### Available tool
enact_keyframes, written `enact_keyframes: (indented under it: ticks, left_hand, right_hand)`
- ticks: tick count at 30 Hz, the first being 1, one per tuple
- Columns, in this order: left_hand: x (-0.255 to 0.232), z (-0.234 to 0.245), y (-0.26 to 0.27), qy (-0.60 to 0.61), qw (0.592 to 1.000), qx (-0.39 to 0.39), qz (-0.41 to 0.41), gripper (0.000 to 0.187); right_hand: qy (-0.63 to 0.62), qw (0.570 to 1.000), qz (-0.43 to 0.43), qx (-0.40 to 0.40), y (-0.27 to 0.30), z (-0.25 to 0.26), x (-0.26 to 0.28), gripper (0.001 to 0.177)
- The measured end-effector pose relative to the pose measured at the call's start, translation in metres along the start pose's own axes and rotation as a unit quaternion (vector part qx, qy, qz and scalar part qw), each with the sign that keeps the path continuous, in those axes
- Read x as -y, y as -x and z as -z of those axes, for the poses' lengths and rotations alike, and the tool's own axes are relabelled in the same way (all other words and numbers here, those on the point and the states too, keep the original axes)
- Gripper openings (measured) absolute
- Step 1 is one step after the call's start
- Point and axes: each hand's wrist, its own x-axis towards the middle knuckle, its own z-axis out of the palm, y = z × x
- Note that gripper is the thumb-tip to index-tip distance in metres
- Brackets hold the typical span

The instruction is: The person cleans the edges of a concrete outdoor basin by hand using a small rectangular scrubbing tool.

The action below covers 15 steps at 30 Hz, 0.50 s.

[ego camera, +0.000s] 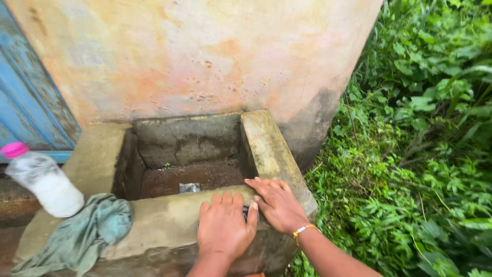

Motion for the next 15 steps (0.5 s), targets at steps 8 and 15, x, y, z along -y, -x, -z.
enact_keyframes:
  ticks: [8, 15]
  left_hand:
    - [0.119, 0.079, 0.030, -0.131, 0.983, 0.079, 0.104, 0.047]
    - [0.021, 0.009, 0.000, -0.024, 0.999, -0.024, -0.033, 0.045]
  right_hand:
    - [0.043, 0.999, 0.010, -0.012, -0.001, -0.001, 0.008, 0.052]
    - [0.054, 0.998, -0.011, -0.011, -0.004, 0.001, 0.009, 0.051]
